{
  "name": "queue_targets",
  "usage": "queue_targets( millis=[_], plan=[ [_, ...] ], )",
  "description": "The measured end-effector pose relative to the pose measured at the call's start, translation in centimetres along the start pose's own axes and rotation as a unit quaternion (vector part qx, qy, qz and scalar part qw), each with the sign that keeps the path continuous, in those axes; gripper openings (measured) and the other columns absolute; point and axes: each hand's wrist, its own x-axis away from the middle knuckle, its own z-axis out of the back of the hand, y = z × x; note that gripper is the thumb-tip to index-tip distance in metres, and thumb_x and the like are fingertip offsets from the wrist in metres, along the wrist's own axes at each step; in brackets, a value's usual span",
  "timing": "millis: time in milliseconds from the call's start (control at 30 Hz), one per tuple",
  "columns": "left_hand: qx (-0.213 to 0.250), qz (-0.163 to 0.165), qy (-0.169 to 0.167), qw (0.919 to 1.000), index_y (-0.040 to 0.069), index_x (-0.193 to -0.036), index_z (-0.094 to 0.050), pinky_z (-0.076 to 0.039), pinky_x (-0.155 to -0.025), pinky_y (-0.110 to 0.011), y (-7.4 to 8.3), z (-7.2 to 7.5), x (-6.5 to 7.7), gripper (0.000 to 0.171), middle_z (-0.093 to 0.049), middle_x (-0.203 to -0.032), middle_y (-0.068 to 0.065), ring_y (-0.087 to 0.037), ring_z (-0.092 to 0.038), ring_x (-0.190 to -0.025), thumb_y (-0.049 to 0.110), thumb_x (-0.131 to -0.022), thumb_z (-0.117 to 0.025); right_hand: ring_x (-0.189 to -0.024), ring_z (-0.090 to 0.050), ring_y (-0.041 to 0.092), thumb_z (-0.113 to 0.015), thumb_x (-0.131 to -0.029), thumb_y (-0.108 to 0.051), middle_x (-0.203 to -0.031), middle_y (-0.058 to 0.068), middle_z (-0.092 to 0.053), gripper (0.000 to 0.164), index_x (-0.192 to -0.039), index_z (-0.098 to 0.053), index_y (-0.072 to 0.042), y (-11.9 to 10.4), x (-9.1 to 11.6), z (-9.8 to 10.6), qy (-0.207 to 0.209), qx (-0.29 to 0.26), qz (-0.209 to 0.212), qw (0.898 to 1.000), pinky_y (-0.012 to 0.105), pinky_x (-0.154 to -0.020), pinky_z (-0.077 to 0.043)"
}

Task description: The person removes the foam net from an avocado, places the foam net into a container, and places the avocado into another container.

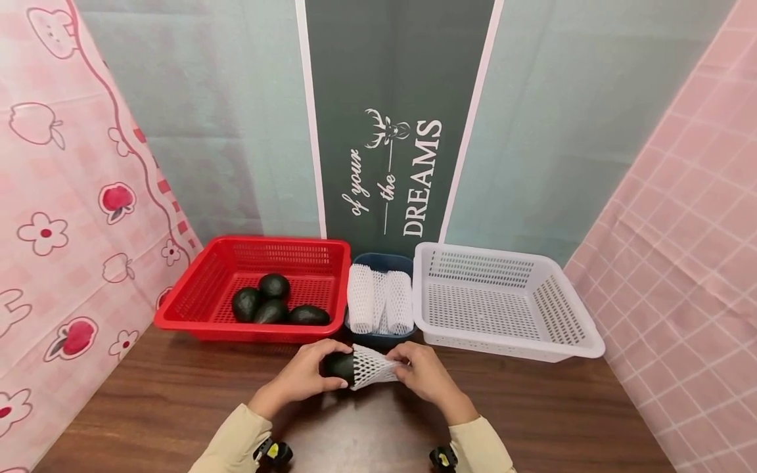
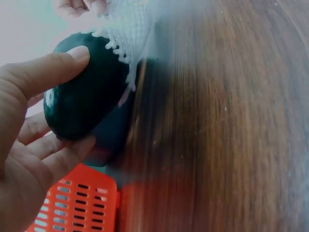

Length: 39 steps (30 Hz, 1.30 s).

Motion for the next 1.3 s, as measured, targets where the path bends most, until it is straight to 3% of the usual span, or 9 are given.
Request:
queue_targets(
  millis=[167, 633, 1067, 1300],
  plan=[
    [-0.011, 0.015, 0.003, 0.9998, 0.012, -0.109, -0.062, -0.042, -0.088, -0.032, -0.2, 0.6, 0.6, 0.048, -0.061, -0.108, 0.003, -0.012, -0.055, -0.101, 0.018, -0.067, -0.083, -0.074, -0.056, 0.008, -0.07, -0.072, 0.006, -0.083, -0.007, -0.062, 0.022, -0.087, -0.069, -0.011, 0.1, 0.3, 0.6, 0.006, 0.008, 0.004, 1.0, 0.031, -0.064, -0.049],
    [0.018, 0.087, 0.032, 0.9955, 0.014, -0.105, -0.064, -0.046, -0.083, -0.034, -1.3, 3.0, 3.5, 0.046, -0.061, -0.103, 0.009, -0.011, -0.056, -0.095, 0.021, -0.065, -0.085, -0.068, -0.049, 0.004, -0.07, -0.074, 0.007, -0.082, -0.007, -0.061, 0.022, -0.088, -0.068, -0.01, 0.9, 1.7, 2.3, 0.006, 0.006, -0.056, 0.998, 0.027, -0.059, -0.044],
    [0.017, 0.091, 0.032, 0.9953, 0.016, -0.107, -0.063, -0.045, -0.085, -0.035, -1.4, 3.4, 3.6, 0.045, -0.06, -0.105, 0.01, -0.011, -0.055, -0.098, 0.025, -0.067, -0.084, -0.068, -0.049, 0.005, -0.072, -0.075, 0.004, -0.08, -0.01, -0.059, 0.02, -0.087, -0.067, -0.012, 0.3, 1.5, 2.7, 0.001, 0.006, -0.067, 0.998, 0.025, -0.059, -0.044],
    [0.017, 0.081, 0.053, 0.9951, 0.016, -0.107, -0.064, -0.046, -0.083, -0.037, -0.9, 4.4, 4.1, 0.046, -0.061, -0.104, 0.01, -0.012, -0.056, -0.098, 0.021, -0.066, -0.085, -0.064, -0.044, 0.008, -0.074, -0.072, 0.004, -0.074, -0.01, -0.049, 0.021, -0.086, -0.069, -0.011, -0.8, 0.8, 4.2, 0.049, 0.008, -0.026, 0.998, 0.023, -0.053, -0.039]
  ],
)
